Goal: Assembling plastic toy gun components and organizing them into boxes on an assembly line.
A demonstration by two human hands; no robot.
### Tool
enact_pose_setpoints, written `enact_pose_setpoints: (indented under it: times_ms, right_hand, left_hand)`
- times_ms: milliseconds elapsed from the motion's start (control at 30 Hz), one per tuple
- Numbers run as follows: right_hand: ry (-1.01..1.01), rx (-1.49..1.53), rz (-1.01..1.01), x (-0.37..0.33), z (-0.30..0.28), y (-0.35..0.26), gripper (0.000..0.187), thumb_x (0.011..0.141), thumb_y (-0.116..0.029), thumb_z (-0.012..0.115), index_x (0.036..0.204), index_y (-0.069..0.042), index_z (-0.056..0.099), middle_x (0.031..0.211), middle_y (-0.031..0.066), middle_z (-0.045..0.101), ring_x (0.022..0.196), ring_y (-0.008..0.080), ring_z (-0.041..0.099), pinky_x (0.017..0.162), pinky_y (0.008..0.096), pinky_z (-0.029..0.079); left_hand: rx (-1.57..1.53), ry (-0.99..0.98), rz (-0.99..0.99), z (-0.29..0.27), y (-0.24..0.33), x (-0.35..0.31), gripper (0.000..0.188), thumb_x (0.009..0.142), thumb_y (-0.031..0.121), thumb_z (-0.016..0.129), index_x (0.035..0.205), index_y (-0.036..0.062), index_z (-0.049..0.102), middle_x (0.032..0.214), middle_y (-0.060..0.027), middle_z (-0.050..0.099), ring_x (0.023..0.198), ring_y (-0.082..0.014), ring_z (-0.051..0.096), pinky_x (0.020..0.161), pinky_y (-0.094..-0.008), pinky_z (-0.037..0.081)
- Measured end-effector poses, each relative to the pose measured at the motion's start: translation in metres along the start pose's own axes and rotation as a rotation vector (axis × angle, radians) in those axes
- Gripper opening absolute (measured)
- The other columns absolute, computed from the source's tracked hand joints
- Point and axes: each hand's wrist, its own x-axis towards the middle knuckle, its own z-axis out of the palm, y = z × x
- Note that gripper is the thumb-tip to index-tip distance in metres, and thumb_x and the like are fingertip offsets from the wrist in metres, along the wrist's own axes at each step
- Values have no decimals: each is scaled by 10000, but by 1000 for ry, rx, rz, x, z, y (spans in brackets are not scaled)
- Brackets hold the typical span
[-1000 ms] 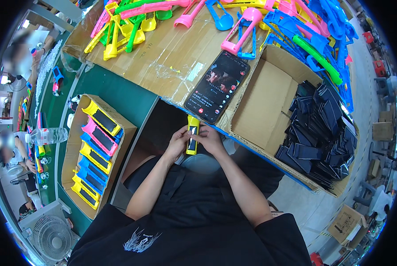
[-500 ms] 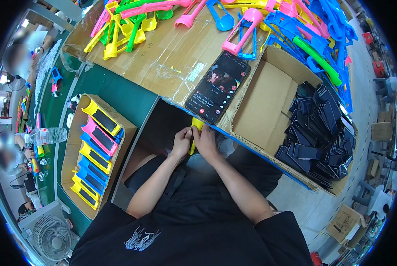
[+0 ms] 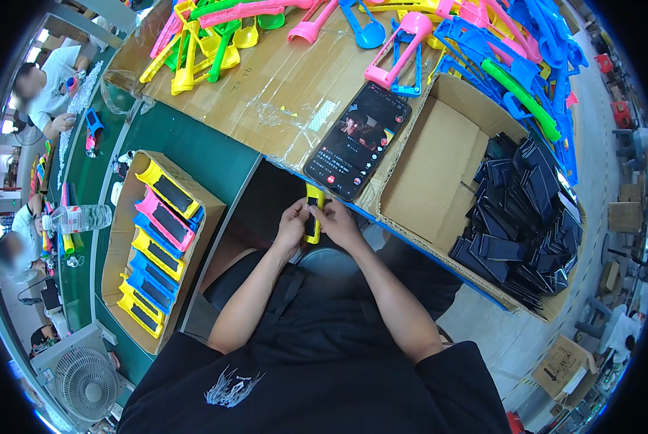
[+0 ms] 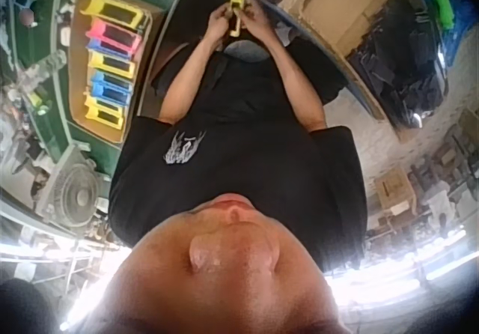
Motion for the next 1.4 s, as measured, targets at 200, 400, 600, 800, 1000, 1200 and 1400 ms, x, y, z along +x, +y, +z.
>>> enact_pose_setpoints:
  times_ms: [200,400,600,800,1000,1200,1400]
  right_hand:
    - [300,-266,-285,-3,3,6,414,887,-339,769,807,23,585,698,148,591,634,304,574,619,403,455]
    - [399,-566,-331,-5,19,6,338,937,-180,676,1085,55,483,771,232,662,689,360,703,561,451,526]
    - [380,-641,-297,8,1,44,306,992,-173,582,1165,47,457,1003,282,643,928,360,704,617,445,566]
    - [185,-15,185,7,-4,28,403,1070,-269,467,1389,-22,461,1255,214,603,1096,332,664,799,404,636]
    - [46,282,398,11,0,25,330,1090,-277,419,1348,-81,485,1185,116,630,988,228,689,796,424,605]
    - [366,-162,-78,23,-14,65,378,1045,-302,568,1285,-12,593,1103,94,689,980,147,658,850,332,542]
    - [207,195,-29,9,8,23,462,1028,-382,592,1268,13,600,1102,97,697,1001,150,662,864,299,522]
  left_hand:
    - [-5,-107,-94,8,-3,-2,332,1115,185,364,1191,-2,628,991,-45,669,870,-105,612,820,-269,509]
    - [280,87,89,7,-24,-1,269,1085,137,451,1178,-23,646,991,-50,688,858,-89,598,817,-255,498]
    - [190,83,139,18,-18,-3,257,1030,72,549,1241,-49,634,1046,-86,712,902,-116,647,830,-269,514]
    - [242,-23,200,14,-16,-2,303,1013,76,591,1292,-35,629,1083,-64,707,929,-90,637,829,-257,516]
    - [169,23,42,17,1,-12,289,966,28,638,1249,-19,670,987,-47,719,868,-83,653,756,-236,522]
    - [518,-200,219,38,10,-12,577,813,55,735,1357,-3,555,1133,-104,693,1016,-155,650,905,-307,508]
    - [407,-40,138,3,-8,-7,285,958,118,562,1224,17,573,927,-79,661,811,-156,643,713,-273,507]
